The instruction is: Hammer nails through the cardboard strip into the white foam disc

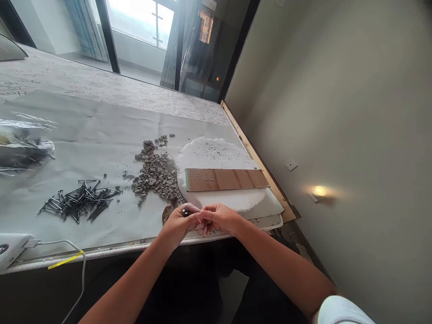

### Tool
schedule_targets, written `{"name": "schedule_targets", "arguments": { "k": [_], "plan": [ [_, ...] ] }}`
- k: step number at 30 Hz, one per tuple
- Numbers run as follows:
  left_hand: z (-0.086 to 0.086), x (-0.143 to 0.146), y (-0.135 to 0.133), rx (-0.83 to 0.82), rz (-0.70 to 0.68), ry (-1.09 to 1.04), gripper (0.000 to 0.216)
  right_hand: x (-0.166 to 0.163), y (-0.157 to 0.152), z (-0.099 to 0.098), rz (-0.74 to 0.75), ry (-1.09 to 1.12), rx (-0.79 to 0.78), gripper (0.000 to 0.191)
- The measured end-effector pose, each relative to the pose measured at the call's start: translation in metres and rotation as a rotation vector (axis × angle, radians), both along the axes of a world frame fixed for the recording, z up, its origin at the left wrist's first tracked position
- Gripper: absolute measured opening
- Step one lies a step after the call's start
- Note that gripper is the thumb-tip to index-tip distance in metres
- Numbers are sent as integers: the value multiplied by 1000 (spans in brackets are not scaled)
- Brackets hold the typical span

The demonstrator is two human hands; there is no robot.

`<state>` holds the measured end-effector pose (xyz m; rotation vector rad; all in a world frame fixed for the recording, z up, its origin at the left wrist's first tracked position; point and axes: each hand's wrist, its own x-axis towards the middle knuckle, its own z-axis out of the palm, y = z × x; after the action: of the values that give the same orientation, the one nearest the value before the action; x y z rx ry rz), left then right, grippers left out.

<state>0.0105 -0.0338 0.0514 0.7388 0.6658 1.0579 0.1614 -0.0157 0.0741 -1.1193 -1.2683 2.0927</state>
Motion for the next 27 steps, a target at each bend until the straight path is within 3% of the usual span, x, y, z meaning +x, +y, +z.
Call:
{"name": "schedule_targets", "arguments": {
  "k": [8,14,19,27],
  "plan": [
    [7,-3,-4,47,-1,113,30,7,-3,7,49,-104,93,44],
    [12,-8,-5,175,-14,268,24,12,-3,15,148,-130,11,40],
    [15,-9,-5,240,1,408,19,13,-4,22,165,-157,44,39],
    [5,-4,-3,155,-74,262,25,13,-8,36,191,-190,35,37]
  ]
}}
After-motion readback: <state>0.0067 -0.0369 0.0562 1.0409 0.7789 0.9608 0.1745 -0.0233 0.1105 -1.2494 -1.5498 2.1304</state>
